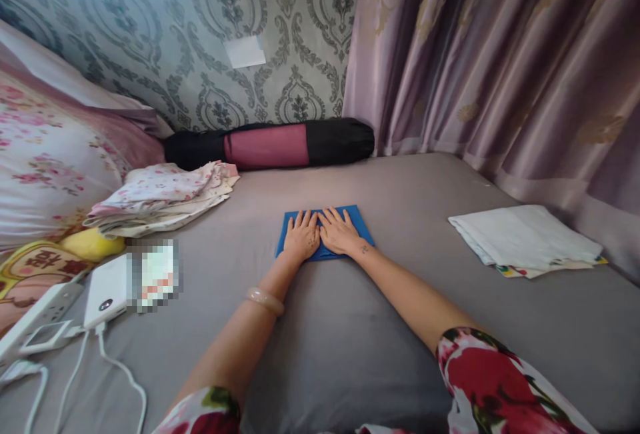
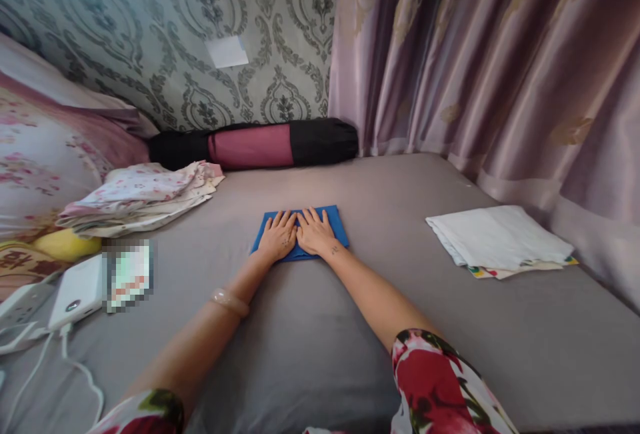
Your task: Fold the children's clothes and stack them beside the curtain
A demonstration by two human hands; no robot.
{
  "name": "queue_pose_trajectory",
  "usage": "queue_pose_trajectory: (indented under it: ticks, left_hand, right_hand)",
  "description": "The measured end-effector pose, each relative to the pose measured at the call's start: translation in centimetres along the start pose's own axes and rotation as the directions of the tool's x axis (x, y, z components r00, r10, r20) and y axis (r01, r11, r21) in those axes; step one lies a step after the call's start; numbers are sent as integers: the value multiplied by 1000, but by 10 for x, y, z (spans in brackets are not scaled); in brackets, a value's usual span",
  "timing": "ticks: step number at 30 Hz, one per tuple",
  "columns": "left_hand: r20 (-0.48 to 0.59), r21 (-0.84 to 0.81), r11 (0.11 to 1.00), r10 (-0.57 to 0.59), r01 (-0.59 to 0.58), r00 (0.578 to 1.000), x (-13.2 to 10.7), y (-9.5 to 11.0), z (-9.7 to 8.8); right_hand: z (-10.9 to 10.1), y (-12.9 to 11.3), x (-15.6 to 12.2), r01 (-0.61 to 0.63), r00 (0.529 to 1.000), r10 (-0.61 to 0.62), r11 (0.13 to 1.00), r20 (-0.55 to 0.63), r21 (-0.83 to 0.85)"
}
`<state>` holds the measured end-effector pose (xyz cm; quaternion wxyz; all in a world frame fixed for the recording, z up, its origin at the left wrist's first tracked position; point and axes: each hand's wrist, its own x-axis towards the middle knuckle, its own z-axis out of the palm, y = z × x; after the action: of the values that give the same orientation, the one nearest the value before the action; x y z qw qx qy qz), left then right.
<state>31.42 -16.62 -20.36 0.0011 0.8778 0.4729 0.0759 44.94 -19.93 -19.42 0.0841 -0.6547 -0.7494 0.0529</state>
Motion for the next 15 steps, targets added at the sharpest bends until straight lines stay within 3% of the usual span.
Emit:
queue_pose_trajectory:
  ticks: [6,10,15]
  left_hand:
    - [51,-33,999,-9,10,999,2,-5,-10]
    - [14,-44,998,-48,49,999,-5,-14,-11]
    - [41,-50,995,-90,92,995,-10,-17,-4]
  right_hand:
    - [-8,3,1,-16,999,15,1000,39,24]
    - [-9,14,-4,-77,995,77,997,-58,2]
    - [-2,20,-9,-122,990,121,993,-70,-6]
